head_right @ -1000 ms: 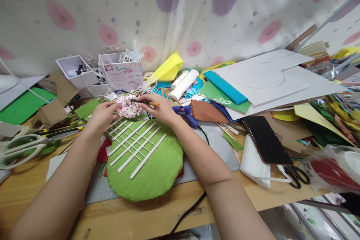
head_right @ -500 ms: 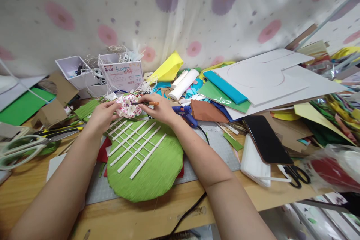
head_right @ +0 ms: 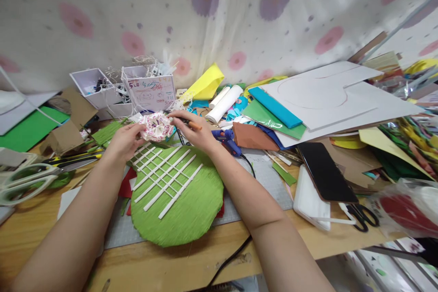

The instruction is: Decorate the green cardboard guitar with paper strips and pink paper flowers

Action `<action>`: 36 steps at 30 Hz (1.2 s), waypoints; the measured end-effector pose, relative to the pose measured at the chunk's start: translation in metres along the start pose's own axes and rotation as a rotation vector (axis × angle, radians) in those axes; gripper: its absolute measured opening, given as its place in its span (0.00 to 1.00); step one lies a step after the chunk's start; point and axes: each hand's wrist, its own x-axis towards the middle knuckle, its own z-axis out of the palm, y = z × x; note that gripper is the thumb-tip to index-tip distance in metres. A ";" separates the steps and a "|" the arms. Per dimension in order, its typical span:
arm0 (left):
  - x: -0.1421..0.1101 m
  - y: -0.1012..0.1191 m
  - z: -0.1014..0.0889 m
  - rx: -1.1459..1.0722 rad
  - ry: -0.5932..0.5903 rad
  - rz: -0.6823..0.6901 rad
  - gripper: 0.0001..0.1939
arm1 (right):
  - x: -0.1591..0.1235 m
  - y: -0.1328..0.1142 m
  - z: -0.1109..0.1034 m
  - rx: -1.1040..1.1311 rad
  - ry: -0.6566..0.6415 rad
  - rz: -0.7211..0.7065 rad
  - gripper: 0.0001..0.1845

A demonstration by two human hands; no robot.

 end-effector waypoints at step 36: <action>-0.018 0.002 -0.022 0.805 -0.643 0.298 0.58 | 0.003 0.004 -0.005 0.154 -0.209 0.137 0.17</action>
